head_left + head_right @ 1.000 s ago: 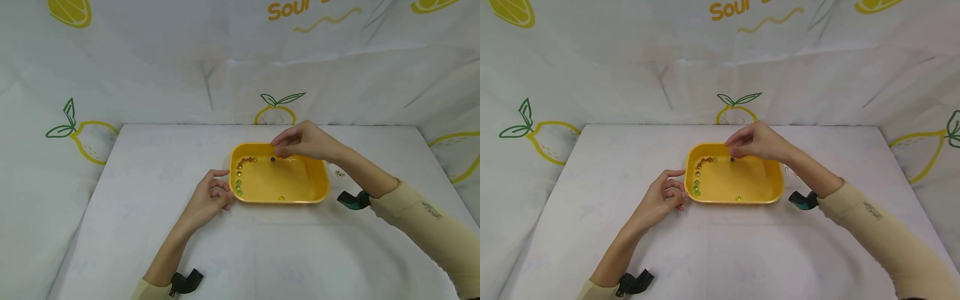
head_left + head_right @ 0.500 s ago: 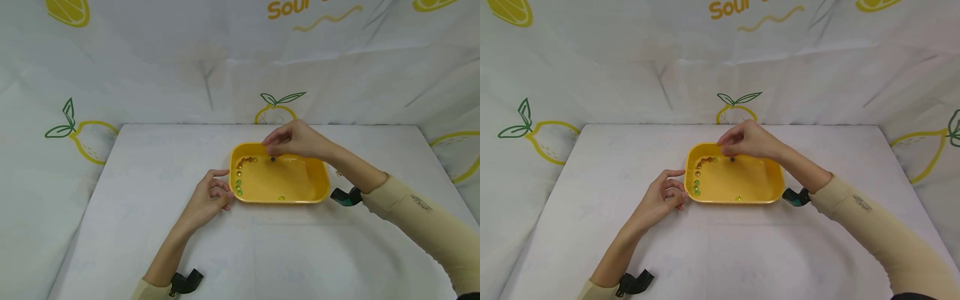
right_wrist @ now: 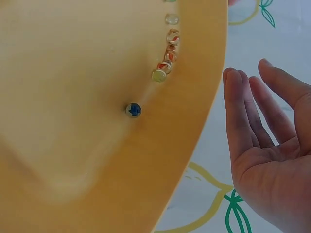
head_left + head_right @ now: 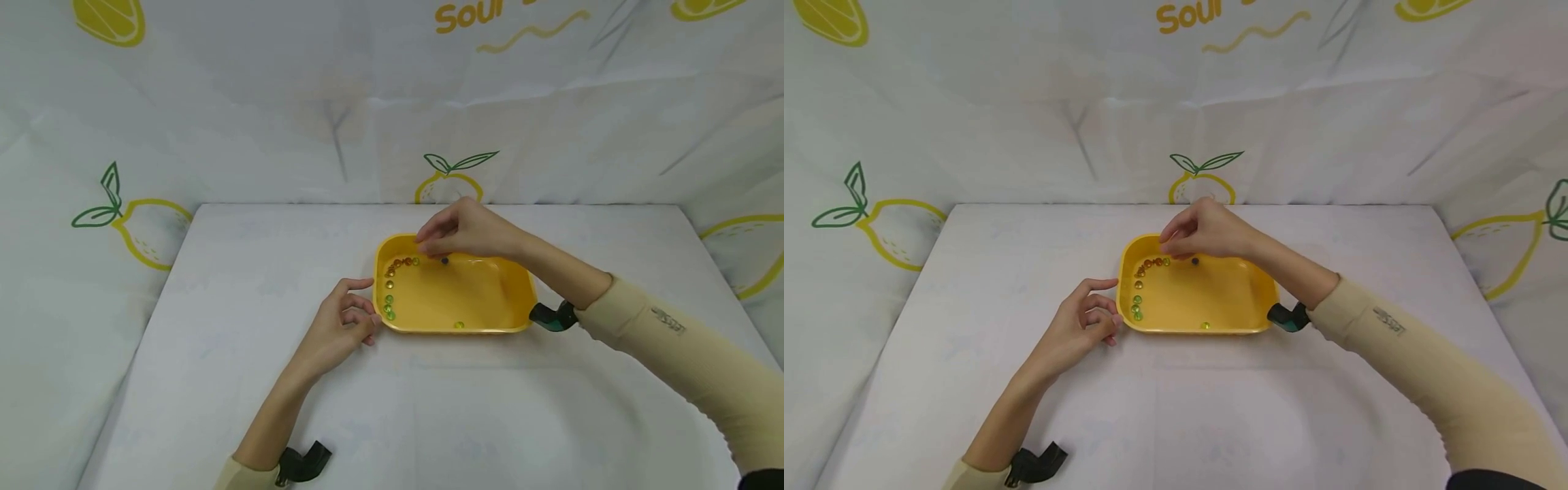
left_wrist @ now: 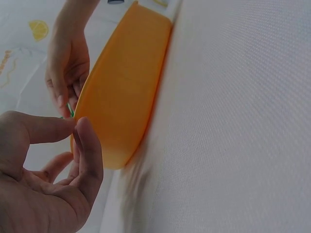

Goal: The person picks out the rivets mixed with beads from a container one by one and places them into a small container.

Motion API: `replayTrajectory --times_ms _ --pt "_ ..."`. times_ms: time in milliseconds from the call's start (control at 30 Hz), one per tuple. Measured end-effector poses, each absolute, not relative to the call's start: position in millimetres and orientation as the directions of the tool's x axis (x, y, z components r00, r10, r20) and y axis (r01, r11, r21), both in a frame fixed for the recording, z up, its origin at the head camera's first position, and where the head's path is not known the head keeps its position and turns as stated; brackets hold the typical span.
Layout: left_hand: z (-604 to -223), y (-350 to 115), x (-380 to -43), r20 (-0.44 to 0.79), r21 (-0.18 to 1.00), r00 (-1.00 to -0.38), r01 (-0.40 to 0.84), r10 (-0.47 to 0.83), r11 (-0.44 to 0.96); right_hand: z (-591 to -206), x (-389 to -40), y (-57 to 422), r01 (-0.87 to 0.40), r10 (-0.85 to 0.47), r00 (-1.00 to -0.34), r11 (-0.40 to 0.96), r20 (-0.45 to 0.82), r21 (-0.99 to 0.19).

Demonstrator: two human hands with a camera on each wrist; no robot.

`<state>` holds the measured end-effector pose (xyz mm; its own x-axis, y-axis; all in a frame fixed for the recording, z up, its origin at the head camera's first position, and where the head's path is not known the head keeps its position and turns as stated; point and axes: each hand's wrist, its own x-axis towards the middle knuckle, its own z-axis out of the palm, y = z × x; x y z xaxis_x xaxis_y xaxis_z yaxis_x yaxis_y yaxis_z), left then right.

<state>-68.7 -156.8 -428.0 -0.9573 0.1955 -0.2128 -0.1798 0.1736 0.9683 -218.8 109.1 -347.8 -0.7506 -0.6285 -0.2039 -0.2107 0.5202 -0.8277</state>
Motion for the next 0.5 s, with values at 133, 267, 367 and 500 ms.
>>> replayTrajectory --times_ms 133,267,367,500 --pt "-427.5 -156.9 -68.2 -0.214 0.968 -0.957 -0.182 0.194 0.171 -348.1 -218.2 104.0 -0.235 -0.635 -0.746 0.534 -0.202 -0.813" --pt "-428.1 -156.8 -68.1 -0.213 0.969 -0.957 -0.181 0.198 0.170 -349.5 -218.4 99.7 -0.253 -0.639 -0.742 0.547 -0.202 -0.798" --pt "-428.5 -156.5 -68.3 -0.214 0.968 -0.956 -0.180 0.200 0.173 -351.0 -218.3 96.4 -0.251 -0.640 -0.738 0.555 -0.215 -0.793" --pt "-428.2 -156.9 -69.0 -0.207 0.969 -0.957 -0.172 0.205 0.177 -353.6 -218.3 91.7 -0.256 -0.652 -0.725 0.555 -0.223 -0.791"
